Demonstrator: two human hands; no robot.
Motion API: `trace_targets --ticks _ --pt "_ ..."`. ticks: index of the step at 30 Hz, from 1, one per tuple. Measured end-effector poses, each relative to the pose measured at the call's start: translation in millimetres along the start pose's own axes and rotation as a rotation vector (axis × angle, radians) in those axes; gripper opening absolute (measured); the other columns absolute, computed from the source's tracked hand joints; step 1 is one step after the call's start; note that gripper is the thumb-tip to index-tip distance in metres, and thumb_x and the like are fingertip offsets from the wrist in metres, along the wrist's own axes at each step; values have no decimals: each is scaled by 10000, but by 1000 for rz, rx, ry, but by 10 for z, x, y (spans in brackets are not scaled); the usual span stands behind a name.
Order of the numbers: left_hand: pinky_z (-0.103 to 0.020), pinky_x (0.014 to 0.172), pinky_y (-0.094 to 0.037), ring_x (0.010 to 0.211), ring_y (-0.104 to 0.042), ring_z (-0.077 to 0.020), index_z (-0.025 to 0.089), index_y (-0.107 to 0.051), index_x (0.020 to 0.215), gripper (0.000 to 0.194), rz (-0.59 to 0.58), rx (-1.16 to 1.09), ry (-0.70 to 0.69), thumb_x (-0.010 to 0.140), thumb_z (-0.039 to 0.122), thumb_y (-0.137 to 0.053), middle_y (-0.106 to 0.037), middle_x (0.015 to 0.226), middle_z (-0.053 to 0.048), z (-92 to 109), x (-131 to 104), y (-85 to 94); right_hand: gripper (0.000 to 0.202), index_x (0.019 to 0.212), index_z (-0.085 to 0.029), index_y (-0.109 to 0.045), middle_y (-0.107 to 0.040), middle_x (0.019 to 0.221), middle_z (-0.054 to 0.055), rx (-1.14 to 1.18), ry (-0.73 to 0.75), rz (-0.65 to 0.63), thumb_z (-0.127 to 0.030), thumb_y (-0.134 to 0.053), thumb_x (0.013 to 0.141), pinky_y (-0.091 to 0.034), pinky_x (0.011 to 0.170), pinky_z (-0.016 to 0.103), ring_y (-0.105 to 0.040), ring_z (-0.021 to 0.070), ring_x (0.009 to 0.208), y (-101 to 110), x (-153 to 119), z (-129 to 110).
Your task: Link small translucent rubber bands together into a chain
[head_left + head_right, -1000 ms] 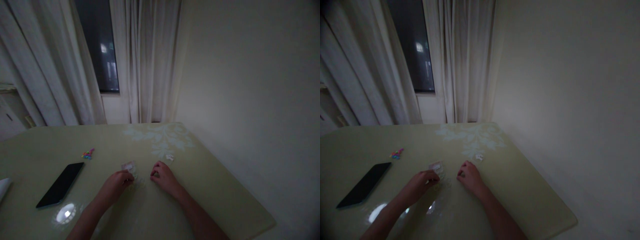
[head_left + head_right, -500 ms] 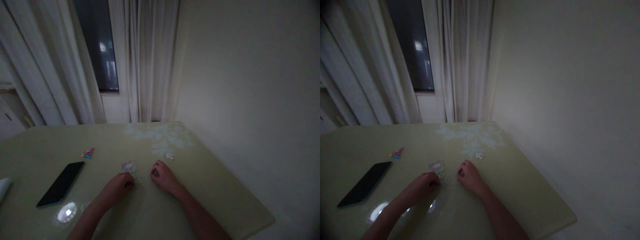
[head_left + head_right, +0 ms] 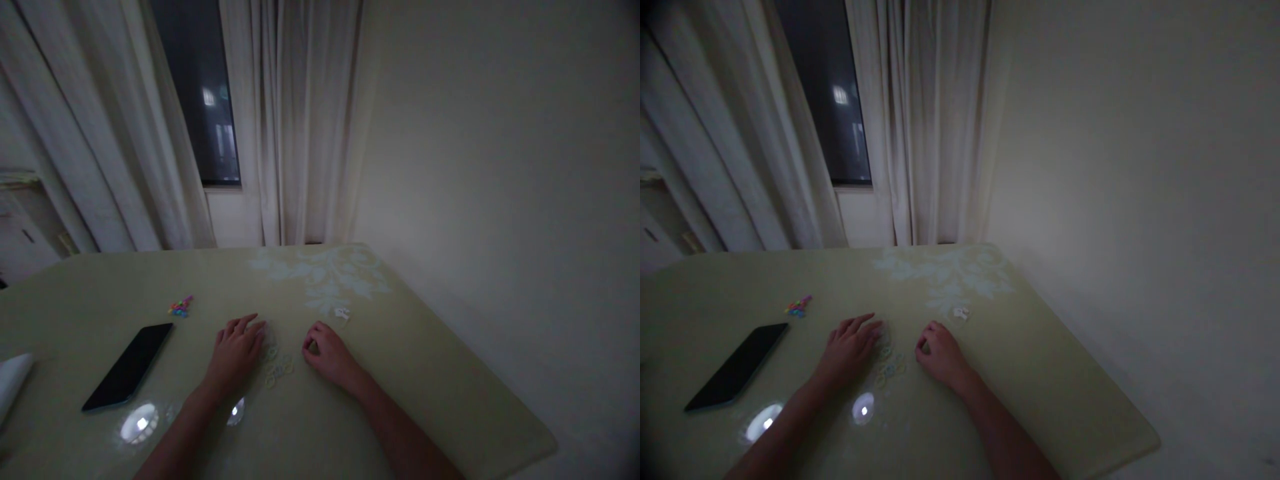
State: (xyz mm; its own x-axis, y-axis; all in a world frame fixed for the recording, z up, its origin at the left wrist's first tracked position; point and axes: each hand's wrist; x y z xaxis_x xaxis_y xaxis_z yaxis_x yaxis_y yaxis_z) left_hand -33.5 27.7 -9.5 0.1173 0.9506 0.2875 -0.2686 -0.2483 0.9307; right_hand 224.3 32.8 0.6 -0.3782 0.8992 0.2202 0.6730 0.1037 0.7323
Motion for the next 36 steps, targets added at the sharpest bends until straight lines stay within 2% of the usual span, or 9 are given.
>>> trace_targets --ticks 8,17,24,30,36 --pt "-509 1068 -357 1291 -526 -341 225 -746 1167 343 -72 4 -56 960 252 -474 -654 1389 -128 53 -76 115 99 848 -162 -695 -631 965 41 3 5 11 -66 -711 835 -454 897 278 -610 168 951 4 -8 -4" --pt "-454 1008 -367 1185 -572 -307 202 -724 1036 298 -152 93 -41 982 260 -437 -692 1243 -129 146 -111 257 94 835 -163 -694 -628 948 36 -4 2 15 -71 -714 834 -459 857 266 -606 162 915 -12 -2 6" --pt "-451 946 -377 1143 -599 -318 216 -749 933 252 -280 73 -34 924 283 -506 -719 1142 -117 125 -133 332 99 849 -165 -696 -628 956 35 -9 12 12 -68 -712 834 -456 857 264 -605 162 919 -26 -6 23" --pt "-458 909 -374 1111 -607 -318 200 -761 924 298 -265 150 -98 911 191 -463 -722 1144 -130 149 -173 365 111 835 -164 -692 -632 954 37 0 5 6 -56 -711 816 -460 862 264 -608 165 922 -41 -7 28" --pt "-467 905 -383 1091 -606 -323 183 -757 846 283 -286 148 -98 865 164 -475 -717 1093 -143 209 -183 400 113 834 -168 -680 -624 948 34 -12 7 4 -56 -692 835 -457 847 261 -598 158 905 -27 -11 6"
Point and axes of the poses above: each hand's wrist, its own x-axis towards the middle knuckle, its own y-axis out of the back of the hand, z = x × y
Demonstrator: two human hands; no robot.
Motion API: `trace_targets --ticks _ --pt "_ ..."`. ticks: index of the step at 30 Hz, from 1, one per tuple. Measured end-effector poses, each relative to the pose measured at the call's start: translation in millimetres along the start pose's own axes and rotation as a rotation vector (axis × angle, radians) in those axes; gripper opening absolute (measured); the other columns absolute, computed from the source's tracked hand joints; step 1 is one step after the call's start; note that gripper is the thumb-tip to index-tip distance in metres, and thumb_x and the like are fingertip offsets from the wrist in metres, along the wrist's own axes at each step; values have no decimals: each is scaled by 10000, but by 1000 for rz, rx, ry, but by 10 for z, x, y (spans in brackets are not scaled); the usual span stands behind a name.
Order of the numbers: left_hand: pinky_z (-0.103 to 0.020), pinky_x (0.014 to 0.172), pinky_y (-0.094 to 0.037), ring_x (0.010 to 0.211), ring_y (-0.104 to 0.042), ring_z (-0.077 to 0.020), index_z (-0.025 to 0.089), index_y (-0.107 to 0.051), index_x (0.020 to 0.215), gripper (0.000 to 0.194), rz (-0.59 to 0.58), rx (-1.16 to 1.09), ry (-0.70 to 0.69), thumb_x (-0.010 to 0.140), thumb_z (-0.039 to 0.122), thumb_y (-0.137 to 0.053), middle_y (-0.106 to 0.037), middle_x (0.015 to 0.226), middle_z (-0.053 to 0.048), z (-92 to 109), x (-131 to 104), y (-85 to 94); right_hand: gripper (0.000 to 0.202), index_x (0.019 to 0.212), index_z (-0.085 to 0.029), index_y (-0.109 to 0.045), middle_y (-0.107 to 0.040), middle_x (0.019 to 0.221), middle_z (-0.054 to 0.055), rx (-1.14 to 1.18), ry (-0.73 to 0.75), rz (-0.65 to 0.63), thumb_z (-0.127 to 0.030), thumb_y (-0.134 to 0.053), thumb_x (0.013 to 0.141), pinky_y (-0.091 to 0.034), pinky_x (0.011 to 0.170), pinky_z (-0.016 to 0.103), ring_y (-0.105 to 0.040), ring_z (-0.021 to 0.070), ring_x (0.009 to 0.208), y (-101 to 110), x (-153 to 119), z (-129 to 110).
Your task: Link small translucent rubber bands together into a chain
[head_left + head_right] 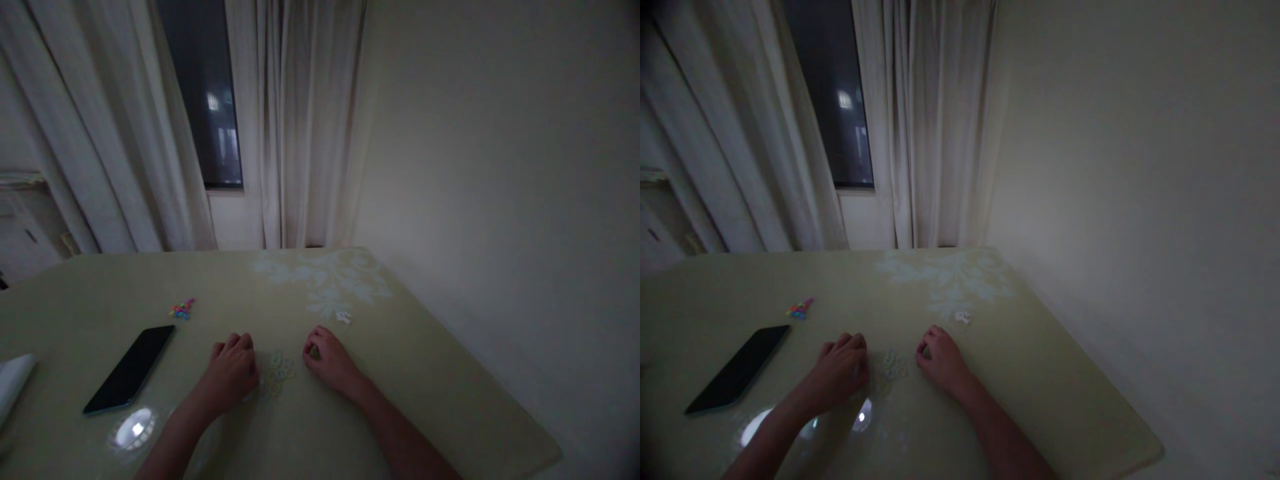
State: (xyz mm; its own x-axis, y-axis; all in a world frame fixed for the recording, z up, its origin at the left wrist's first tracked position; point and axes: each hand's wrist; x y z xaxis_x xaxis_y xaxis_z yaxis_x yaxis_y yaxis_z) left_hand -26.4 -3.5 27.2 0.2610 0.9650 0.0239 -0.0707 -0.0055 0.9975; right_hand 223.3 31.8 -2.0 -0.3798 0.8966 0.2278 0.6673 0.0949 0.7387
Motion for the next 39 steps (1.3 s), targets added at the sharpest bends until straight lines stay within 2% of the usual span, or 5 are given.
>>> trace_targets --ticks 8,11,16,30,39 --pt "-453 895 -393 1092 -603 -328 199 -747 790 207 -34 -37 1 787 201 -541 -708 1074 -132 -9 4 15 124 829 -167 -679 -624 950 35 9 2 3 -44 -692 828 -457 851 265 -602 160 910 4 0 -13" --pt "-444 879 -388 1054 -620 -312 196 -743 806 257 -3 -14 2 845 183 -490 -718 1055 -133 -3 6 10 118 831 -164 -680 -623 950 35 4 3 3 -46 -690 829 -457 844 263 -601 160 909 -6 2 -2" --pt "-452 925 -382 1079 -637 -306 205 -758 993 274 31 -29 -31 867 205 -515 -741 1081 -119 -37 14 2 111 833 -160 -684 -626 944 35 13 13 1 -51 -703 825 -458 832 261 -601 163 901 6 0 -5" --pt "-404 945 -427 1075 -644 -287 191 -774 864 222 -20 -41 0 884 212 -554 -751 1071 -110 -71 76 -19 101 854 -159 -691 -636 966 44 -15 8 -11 -60 -694 834 -453 879 269 -603 171 943 -32 2 12" --pt "-451 943 -439 1147 -604 -342 129 -760 1007 317 -65 21 -7 936 182 -456 -711 1147 -168 -43 59 -71 89 844 -154 -691 -636 969 49 -23 9 -33 -66 -696 835 -453 860 264 -598 169 935 -30 14 24"
Point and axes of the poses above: each hand's wrist, its own x-axis towards the middle knuckle, its own y-axis out of the back of the hand, z = x × y
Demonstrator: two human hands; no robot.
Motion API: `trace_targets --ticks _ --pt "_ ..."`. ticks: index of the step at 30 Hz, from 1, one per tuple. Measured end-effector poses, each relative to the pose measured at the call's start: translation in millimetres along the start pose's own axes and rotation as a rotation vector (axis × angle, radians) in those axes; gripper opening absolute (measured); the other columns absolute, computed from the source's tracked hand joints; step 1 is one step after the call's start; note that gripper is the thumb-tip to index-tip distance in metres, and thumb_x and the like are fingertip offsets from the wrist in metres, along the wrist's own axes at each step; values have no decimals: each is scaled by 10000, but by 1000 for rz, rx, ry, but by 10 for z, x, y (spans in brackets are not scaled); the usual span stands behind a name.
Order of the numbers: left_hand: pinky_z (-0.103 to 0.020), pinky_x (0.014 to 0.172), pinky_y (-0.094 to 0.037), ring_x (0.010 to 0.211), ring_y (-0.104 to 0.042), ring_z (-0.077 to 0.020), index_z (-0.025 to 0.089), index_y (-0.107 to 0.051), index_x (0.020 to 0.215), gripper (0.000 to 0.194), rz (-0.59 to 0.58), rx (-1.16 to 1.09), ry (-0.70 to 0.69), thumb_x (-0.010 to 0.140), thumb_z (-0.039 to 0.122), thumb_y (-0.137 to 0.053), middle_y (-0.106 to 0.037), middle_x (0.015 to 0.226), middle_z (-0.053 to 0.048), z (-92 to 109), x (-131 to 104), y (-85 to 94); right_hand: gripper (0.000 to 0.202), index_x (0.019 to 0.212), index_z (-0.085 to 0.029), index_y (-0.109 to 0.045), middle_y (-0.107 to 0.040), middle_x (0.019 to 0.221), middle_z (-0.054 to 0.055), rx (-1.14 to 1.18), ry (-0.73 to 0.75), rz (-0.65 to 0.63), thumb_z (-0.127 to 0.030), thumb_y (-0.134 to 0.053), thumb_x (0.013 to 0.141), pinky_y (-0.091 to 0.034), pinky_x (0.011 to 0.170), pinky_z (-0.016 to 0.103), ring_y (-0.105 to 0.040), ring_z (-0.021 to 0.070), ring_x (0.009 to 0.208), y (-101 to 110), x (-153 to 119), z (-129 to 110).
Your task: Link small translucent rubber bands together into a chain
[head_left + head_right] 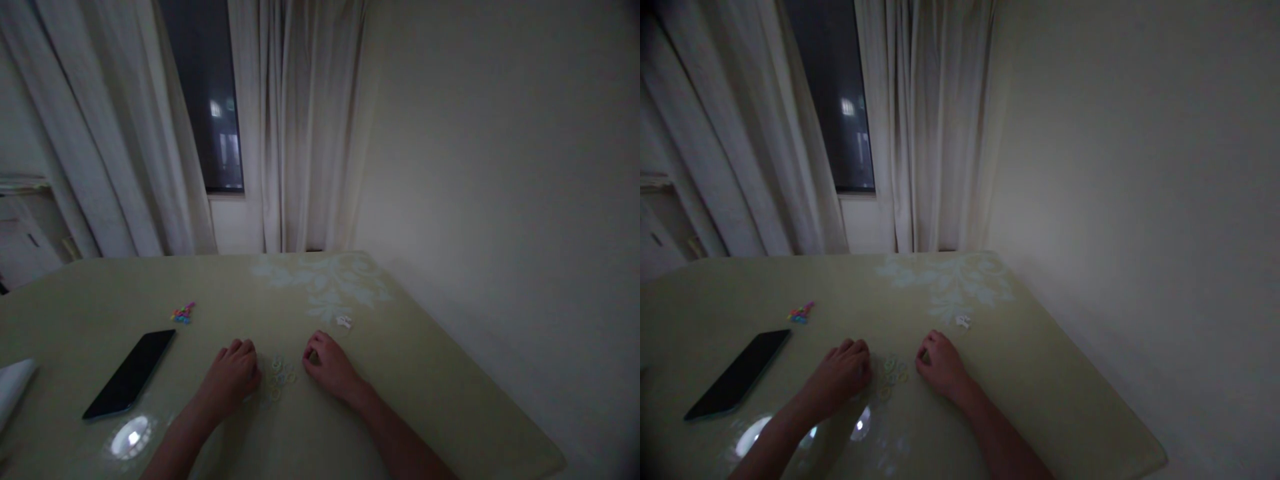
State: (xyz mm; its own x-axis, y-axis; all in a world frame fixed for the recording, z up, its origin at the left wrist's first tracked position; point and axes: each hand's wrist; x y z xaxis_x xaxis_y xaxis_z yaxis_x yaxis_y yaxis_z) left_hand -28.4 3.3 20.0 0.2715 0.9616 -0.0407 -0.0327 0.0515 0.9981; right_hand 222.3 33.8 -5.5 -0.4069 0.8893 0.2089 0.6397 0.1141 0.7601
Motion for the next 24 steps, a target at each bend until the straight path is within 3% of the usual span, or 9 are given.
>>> trace_targets --ticks 8,24 --pt "-440 949 -437 1165 -600 -332 133 -772 976 328 -60 30 22 905 150 -452 -704 1170 -173 21 18 16 107 837 -159 -691 -635 958 44 3 10 11 -53 -688 826 -450 848 264 -599 169 921 -8 -8 -10" --pt "-405 910 -437 1078 -619 -309 167 -748 937 234 -42 -28 30 854 189 -531 -704 1076 -146 -49 33 -55 85 852 -161 -688 -644 965 48 -22 24 3 -77 -685 839 -454 868 269 -605 172 934 -16 -13 4"
Point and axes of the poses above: each hand's wrist, its own x-axis towards the middle knuckle, its own y-axis out of the back of the hand, z = x × y
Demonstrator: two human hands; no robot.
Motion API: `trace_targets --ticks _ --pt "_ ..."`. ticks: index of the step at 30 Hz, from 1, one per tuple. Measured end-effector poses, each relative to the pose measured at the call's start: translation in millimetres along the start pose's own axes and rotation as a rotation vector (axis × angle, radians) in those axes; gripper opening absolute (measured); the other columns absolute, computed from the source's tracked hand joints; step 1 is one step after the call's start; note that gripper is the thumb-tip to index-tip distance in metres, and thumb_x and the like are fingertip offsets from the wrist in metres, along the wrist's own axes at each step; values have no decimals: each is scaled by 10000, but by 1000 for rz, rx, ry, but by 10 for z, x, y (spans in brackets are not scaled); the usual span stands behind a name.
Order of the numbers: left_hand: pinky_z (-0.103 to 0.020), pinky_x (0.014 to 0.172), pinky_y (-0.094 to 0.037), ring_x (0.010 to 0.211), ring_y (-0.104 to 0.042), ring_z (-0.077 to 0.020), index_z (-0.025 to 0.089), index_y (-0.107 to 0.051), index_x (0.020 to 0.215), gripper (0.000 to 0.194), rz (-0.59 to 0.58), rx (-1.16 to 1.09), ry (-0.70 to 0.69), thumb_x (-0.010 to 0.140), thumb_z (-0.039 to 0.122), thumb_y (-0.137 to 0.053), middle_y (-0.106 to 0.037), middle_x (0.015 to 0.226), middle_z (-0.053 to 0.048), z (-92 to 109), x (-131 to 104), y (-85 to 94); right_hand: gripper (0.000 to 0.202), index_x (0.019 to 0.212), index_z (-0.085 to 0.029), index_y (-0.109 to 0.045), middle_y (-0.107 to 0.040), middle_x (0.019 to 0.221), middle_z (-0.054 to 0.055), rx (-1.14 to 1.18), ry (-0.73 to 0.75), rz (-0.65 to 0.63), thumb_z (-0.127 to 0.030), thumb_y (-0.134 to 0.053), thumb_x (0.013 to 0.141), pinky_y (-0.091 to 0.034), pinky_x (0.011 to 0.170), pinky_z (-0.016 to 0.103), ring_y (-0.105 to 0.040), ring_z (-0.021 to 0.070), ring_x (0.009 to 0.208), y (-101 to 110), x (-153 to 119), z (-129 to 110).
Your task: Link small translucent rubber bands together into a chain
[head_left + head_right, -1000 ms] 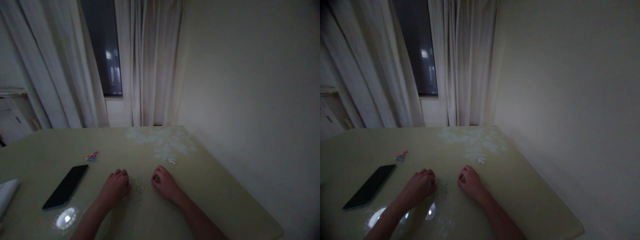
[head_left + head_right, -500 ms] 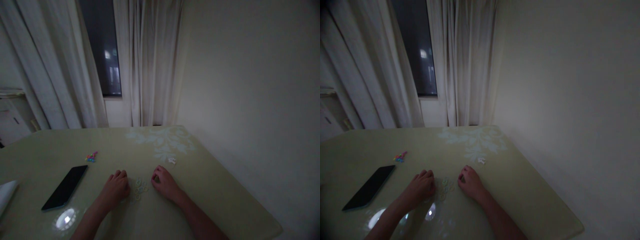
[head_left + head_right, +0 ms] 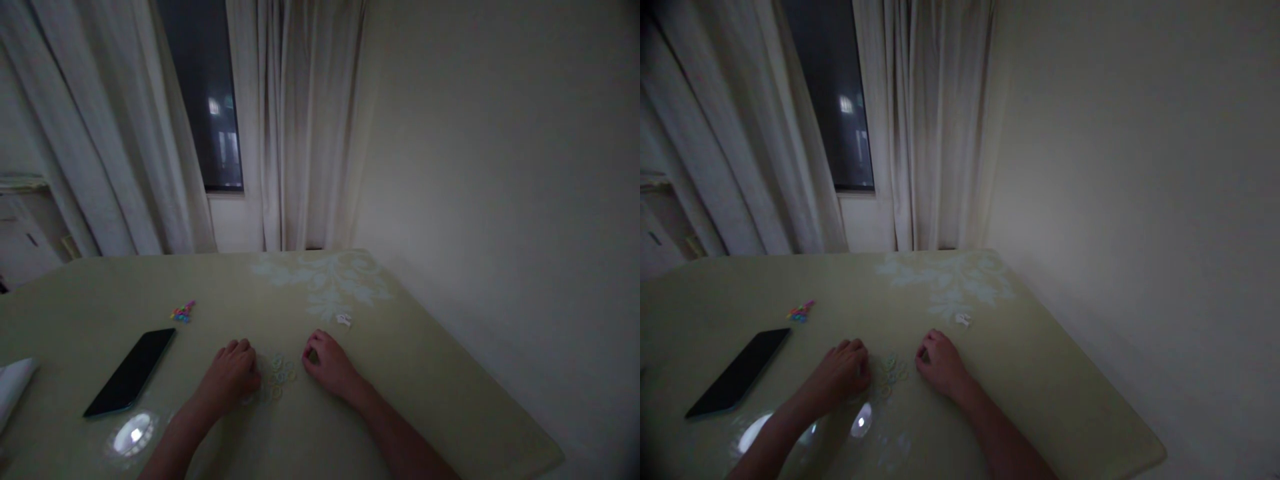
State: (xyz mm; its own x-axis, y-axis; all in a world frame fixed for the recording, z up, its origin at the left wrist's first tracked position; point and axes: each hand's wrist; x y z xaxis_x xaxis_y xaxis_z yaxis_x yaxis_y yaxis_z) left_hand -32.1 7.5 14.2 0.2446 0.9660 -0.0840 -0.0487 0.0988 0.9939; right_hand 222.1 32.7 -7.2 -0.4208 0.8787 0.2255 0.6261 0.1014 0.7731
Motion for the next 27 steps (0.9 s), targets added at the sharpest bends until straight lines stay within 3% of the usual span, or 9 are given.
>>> trace_targets --ticks 6,13,16,23,27 --pt "-377 885 -440 1024 -653 -262 170 -707 933 238 59 -60 25 930 229 -476 -662 1103 -129 -7 8 -21 67 856 -152 -694 -642 976 54 -11 -5 -6 -86 -691 846 -455 880 270 -604 173 949 -14 1 14" --pt "-330 827 -465 922 -682 -221 192 -676 810 199 123 -210 0 915 231 -512 -663 1020 -81 -13 6 21 70 868 -161 -693 -641 989 52 -32 -13 -6 -94 -687 850 -455 890 275 -606 176 962 6 4 -12" --pt "-331 883 -489 976 -690 -229 198 -670 804 154 163 -330 -22 893 242 -553 -676 1065 -91 -42 25 6 65 872 -166 -690 -643 998 55 -36 -22 -13 -103 -680 860 -457 891 279 -610 178 966 21 3 -25" --pt "-398 947 -505 1040 -691 -277 218 -672 771 204 294 -555 -47 868 373 -582 -721 1104 -115 -131 52 7 45 879 -158 -695 -647 996 59 -35 -9 -3 -115 -689 865 -455 894 279 -610 181 966 14 -1 -11" --pt "-369 826 -532 933 -705 -268 223 -666 820 279 348 -674 58 863 476 -557 -751 966 -89 -235 49 62 56 887 -157 -696 -648 998 60 -38 -13 -8 -106 -681 868 -451 903 286 -604 178 971 12 1 -7"
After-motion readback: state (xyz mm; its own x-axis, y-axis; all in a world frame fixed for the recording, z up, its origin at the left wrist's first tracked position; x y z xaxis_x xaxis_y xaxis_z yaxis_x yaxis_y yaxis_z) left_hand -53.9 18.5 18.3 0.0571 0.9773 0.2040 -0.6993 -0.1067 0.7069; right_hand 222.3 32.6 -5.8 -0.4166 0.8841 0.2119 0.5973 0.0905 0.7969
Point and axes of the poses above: each hand's wrist, its own x-axis towards the middle knuckle, its own y-axis out of the back of the hand, z = x × y
